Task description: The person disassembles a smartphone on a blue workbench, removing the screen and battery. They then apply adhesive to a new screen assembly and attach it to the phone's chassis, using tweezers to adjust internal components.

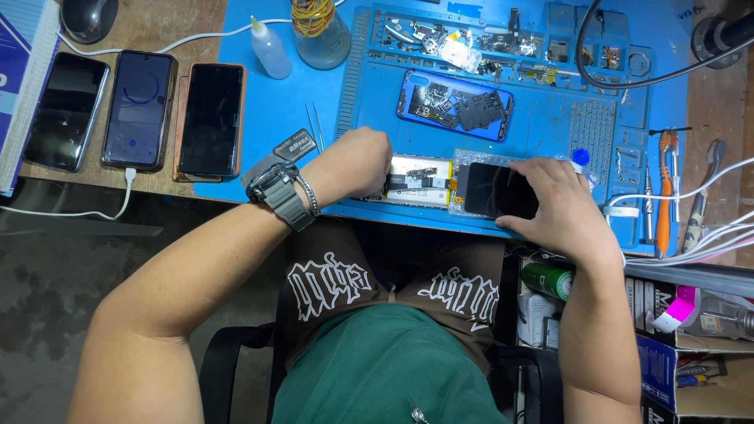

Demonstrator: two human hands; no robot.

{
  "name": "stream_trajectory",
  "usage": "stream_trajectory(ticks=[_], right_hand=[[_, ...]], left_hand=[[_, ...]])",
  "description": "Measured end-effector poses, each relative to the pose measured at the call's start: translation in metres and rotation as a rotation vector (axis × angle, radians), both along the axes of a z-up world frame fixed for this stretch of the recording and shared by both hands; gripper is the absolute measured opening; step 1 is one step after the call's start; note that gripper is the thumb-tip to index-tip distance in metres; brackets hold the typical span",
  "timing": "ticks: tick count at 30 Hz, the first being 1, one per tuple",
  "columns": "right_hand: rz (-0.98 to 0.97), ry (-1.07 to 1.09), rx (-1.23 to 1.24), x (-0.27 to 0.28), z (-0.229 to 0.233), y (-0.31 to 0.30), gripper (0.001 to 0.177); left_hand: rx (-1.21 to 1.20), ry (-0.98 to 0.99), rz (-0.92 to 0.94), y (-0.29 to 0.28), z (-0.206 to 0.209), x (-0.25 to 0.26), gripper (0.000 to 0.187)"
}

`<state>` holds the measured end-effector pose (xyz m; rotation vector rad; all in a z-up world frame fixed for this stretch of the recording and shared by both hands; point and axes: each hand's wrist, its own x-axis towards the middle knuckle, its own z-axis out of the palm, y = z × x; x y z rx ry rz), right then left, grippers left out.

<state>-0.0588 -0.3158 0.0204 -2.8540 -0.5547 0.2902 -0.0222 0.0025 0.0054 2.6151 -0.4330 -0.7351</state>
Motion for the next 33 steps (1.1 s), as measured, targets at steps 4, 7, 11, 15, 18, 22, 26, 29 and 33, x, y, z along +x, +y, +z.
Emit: stream_trajectory(ticks=[4, 7, 11, 15, 18, 22, 26, 29, 33], right_hand=[[-0.013, 0.006, 0.007, 0.000, 0.004, 0.002, 0.083], [-0.015, 0.014, 0.038, 0.001, 0.002, 0.001, 0.083], [-0.005, 0.016, 0.044, 0.003, -0.003, -0.003, 0.084], [0.010, 0.007, 0.066, 0.005, -0.004, -0.004, 0.085], [0.017, 0.023, 0.065, 0.007, -0.007, -0.007, 0.086], [0.025, 0.014, 0.059, 0.007, -0.008, -0.007, 0.086], [0.027, 0.001, 0.084, 0.006, -0.005, -0.006, 0.085], [0.032, -0.017, 0.116, 0.005, -0.007, -0.010, 0.084], [0.048, -0.051, 0.201, 0.006, -0.012, -0.022, 0.083]], left_hand=[[-0.019, 0.013, -0.012, 0.003, -0.016, 0.010, 0.005], [0.006, 0.089, -0.015, 0.002, -0.010, 0.018, 0.007], [0.048, 0.112, -0.033, 0.000, -0.007, 0.022, 0.005], [0.062, 0.103, -0.039, -0.001, -0.014, 0.027, 0.006], [0.061, 0.122, -0.051, 0.001, -0.011, 0.027, 0.006], [0.046, 0.123, -0.046, 0.003, 0.001, 0.022, 0.006], [0.006, 0.165, -0.034, 0.006, 0.021, 0.017, 0.010], [-0.086, 0.172, 0.024, 0.013, 0.023, 0.009, 0.012], [-0.401, 0.186, 0.215, 0.021, 0.029, -0.006, 0.013]])
